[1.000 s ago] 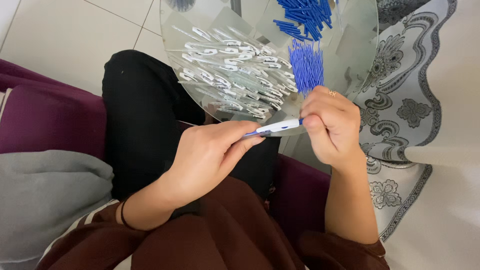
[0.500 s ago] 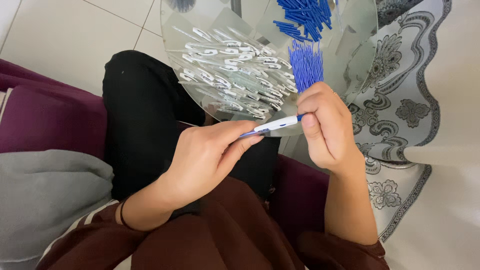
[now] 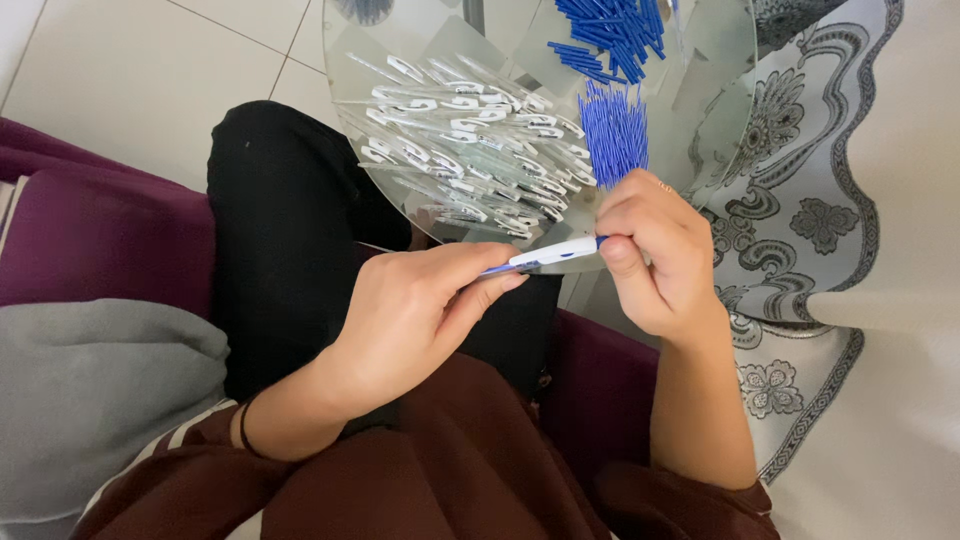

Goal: The person assembles multiple pens by hand, inserting blue ink cartridges into white pen barrels and placing the finished items into a container.

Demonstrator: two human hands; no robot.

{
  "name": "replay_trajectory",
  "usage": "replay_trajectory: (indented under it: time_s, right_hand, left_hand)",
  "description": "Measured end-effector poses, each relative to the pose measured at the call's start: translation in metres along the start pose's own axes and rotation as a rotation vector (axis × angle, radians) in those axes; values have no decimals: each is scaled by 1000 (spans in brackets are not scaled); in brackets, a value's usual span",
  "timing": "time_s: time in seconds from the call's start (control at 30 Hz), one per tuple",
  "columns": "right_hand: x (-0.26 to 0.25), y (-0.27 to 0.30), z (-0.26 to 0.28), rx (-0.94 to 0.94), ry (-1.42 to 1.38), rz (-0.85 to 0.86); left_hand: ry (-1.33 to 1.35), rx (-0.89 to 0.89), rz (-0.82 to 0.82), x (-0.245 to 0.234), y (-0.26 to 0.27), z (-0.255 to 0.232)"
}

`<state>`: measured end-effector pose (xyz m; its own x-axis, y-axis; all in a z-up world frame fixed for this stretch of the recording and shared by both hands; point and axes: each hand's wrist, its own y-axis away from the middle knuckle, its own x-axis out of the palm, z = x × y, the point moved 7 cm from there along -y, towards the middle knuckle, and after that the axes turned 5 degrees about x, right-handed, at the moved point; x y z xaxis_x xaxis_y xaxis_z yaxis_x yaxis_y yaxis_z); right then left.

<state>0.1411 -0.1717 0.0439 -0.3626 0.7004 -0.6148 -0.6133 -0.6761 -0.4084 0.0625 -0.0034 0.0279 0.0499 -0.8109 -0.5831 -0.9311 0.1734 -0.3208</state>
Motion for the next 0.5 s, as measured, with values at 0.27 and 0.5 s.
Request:
replay_trajectory:
  time_s: [0.27,0.5]
  right_hand:
    - [5,-1,-8,62,-164,43]
    - [7,0,-11,100,-212,22]
  left_hand:
    - [-18,4,14,3,1,3]
    - [-9,7,2,0,-1,1]
